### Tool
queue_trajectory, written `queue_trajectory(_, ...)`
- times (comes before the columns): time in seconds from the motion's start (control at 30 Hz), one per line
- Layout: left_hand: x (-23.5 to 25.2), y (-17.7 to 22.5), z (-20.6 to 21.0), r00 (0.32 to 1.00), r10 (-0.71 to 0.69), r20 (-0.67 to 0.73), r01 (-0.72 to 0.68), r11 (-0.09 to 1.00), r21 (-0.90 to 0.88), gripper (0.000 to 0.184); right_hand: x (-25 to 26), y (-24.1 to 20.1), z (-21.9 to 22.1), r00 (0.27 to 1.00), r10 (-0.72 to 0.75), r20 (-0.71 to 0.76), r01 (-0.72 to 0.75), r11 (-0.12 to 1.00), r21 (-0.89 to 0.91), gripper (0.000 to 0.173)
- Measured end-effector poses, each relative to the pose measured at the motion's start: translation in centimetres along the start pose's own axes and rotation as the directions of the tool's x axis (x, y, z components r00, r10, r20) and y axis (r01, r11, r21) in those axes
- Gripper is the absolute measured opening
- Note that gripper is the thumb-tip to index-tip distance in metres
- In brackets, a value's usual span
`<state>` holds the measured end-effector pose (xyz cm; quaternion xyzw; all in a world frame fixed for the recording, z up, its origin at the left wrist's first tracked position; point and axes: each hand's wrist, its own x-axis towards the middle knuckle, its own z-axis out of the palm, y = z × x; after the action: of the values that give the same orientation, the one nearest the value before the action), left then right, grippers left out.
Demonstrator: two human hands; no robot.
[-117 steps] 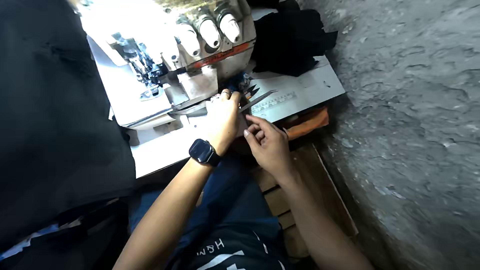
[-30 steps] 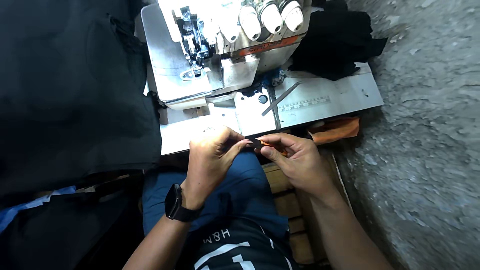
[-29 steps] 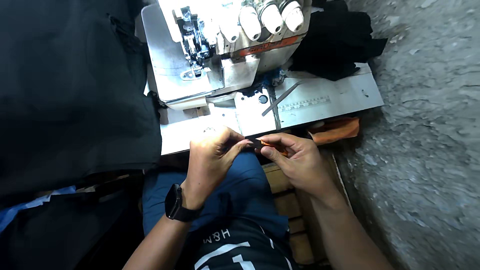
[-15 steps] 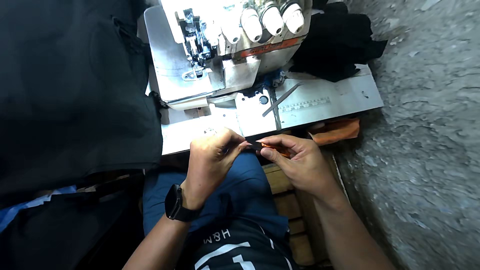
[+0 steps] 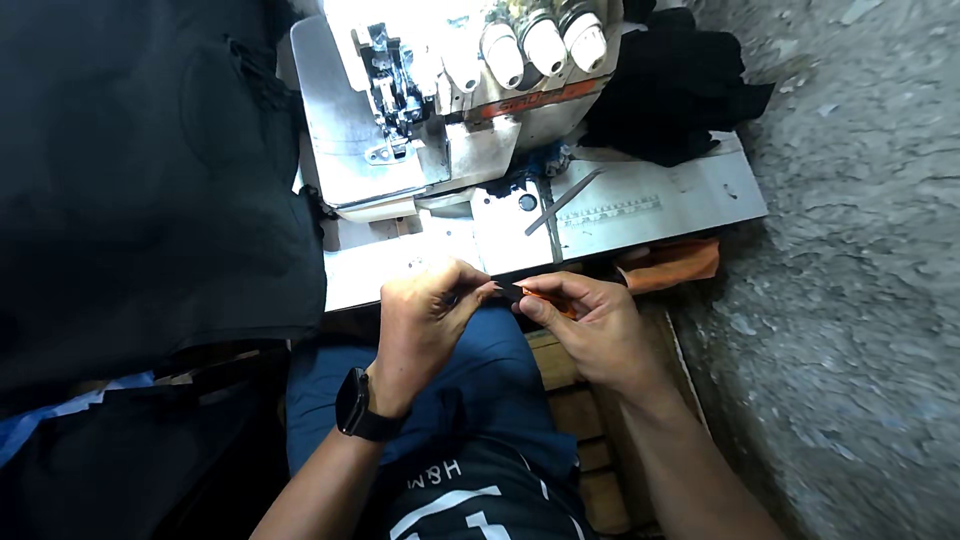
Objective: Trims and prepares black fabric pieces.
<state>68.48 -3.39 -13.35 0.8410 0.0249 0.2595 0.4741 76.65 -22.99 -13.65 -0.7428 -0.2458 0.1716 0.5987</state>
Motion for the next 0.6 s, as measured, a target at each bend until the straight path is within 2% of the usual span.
queue_trajectory(0.37,0.17,0.29,-0.09,1.000,0.025,-0.001,-0.025,1.000,0.005,0.006,-0.07,-0.43,-0.03,1.000,0.008,-0.003,-0.008,1.000,0.017,0.018)
queue_trajectory(0.6,-0.03,0.18,0.12,0.999,0.030,-0.032,-0.029,0.999,0.019,0.005,-0.49,-0.02,0.77,0.998,-0.004,-0.055,0.006,0.999,0.032,0.017)
